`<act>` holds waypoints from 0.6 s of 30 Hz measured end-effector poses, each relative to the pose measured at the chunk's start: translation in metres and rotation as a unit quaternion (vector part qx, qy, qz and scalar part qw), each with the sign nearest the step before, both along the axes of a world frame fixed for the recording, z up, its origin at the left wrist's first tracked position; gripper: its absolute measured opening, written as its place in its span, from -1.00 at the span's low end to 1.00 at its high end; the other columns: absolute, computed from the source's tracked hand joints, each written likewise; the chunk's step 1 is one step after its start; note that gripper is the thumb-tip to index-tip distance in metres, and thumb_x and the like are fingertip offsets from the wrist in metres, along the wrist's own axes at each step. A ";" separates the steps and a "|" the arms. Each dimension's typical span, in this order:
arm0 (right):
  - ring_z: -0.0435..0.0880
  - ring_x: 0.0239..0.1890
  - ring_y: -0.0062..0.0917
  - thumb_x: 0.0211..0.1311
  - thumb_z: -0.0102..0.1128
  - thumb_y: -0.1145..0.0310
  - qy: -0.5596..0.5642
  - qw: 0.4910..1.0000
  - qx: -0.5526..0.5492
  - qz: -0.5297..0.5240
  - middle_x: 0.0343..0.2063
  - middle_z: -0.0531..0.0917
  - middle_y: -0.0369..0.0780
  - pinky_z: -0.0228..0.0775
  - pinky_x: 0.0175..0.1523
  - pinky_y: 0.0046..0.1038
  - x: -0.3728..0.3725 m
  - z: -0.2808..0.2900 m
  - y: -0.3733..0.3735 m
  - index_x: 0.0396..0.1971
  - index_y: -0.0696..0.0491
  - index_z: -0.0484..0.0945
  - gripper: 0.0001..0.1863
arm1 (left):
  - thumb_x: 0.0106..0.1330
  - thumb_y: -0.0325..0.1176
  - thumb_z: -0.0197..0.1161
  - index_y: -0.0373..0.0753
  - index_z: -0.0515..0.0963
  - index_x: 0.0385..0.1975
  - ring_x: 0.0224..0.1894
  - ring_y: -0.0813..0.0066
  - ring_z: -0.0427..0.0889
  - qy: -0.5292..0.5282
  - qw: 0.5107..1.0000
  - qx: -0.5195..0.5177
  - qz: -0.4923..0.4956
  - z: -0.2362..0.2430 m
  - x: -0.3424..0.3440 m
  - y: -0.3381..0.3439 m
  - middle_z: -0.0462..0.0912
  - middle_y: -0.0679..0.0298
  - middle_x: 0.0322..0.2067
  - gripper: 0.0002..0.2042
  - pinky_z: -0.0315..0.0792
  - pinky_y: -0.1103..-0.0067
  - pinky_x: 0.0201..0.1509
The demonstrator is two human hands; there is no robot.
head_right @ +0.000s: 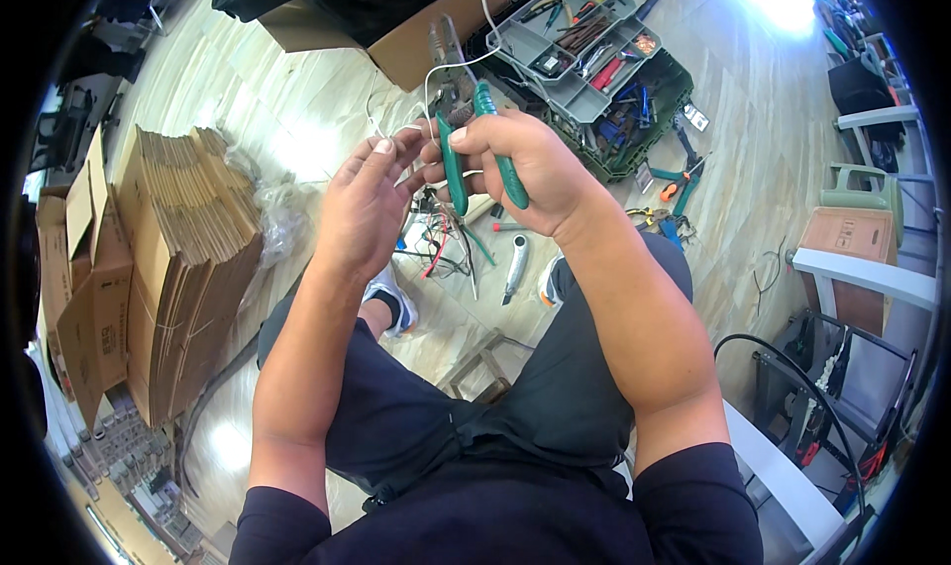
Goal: The person strips insulation from the ends of wires using a wire stripper and joins the copper strands by hand.
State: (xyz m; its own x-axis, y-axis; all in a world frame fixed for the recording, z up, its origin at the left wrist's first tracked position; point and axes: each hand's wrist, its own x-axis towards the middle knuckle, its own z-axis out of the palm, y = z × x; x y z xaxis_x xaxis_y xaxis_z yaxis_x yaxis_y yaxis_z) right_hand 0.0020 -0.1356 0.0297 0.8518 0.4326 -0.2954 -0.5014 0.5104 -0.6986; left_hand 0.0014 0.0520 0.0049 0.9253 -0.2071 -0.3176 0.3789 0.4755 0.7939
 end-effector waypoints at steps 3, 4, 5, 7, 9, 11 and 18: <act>0.62 -0.22 -0.42 0.15 0.10 0.32 0.025 0.998 -0.063 0.015 -0.20 0.61 -0.11 0.48 -0.11 -0.38 -0.002 0.001 0.001 -0.08 0.24 0.50 -0.62 | 0.41 -0.33 0.09 -0.30 0.47 -0.22 0.09 0.32 0.47 -0.015 1.000 -0.016 -0.015 0.002 -0.003 -0.004 0.50 0.05 0.03 -0.84 0.35 0.34 0.20; 0.62 -0.23 -0.44 0.15 0.12 0.31 0.034 0.995 -0.087 0.021 -0.21 0.61 -0.12 0.49 -0.13 -0.40 -0.003 0.002 0.002 -0.09 0.23 0.51 -0.62 | 0.41 -0.34 0.08 -0.30 0.47 -0.23 0.09 0.30 0.48 -0.019 0.999 -0.023 -0.022 0.003 -0.003 -0.005 0.49 0.02 0.05 -0.85 0.34 0.32 0.21; 0.60 -0.25 -0.48 0.12 0.16 0.29 0.028 0.992 -0.121 0.009 -0.26 0.60 -0.16 0.48 -0.21 -0.42 -0.004 -0.001 0.005 -0.12 0.21 0.52 -0.63 | 0.40 -0.34 0.12 -0.30 0.47 -0.23 0.07 0.31 0.48 -0.017 0.999 -0.017 -0.025 0.002 -0.004 -0.005 0.50 0.03 0.04 -0.85 0.34 0.33 0.20; 0.62 -0.19 -0.45 0.15 0.11 0.31 0.042 0.988 -0.143 0.030 -0.19 0.61 -0.13 0.47 -0.16 -0.40 -0.005 -0.004 0.007 0.00 0.19 0.47 -0.58 | 0.36 -0.35 0.18 -0.31 0.48 -0.24 0.03 0.35 0.50 -0.012 0.999 -0.005 -0.032 -0.002 -0.005 -0.006 0.50 0.04 0.03 -0.85 0.35 0.36 0.18; 0.63 -0.18 -0.46 0.17 0.09 0.33 0.043 0.987 -0.148 0.045 -0.15 0.61 -0.13 0.48 -0.16 -0.39 -0.005 -0.004 0.009 0.06 0.18 0.45 -0.55 | 0.34 -0.35 0.21 -0.32 0.48 -0.25 -0.04 0.39 0.53 -0.020 0.999 0.024 -0.023 -0.010 -0.006 -0.006 0.53 0.06 -0.01 -0.84 0.39 0.41 0.12; 0.63 -0.17 -0.46 0.17 0.09 0.33 0.049 0.984 -0.162 0.056 -0.14 0.60 -0.13 0.49 -0.15 -0.39 -0.006 -0.002 0.010 0.07 0.18 0.44 -0.55 | 0.33 -0.35 0.23 -0.34 0.49 -0.25 -0.11 0.42 0.56 -0.022 0.998 0.064 -0.016 -0.012 -0.006 -0.006 0.55 0.08 -0.07 -0.83 0.43 0.46 0.06; 0.62 -0.10 -0.39 0.16 0.12 0.34 0.006 0.984 -0.168 0.067 -0.03 0.57 -0.07 0.48 -0.05 -0.37 -0.005 -0.006 0.009 0.07 0.25 0.41 -0.51 | 0.33 -0.38 0.21 -0.39 0.50 -0.28 -0.28 0.46 0.59 -0.044 0.990 0.125 0.051 -0.010 0.005 0.001 0.63 0.13 -0.31 -0.83 0.46 0.58 -0.08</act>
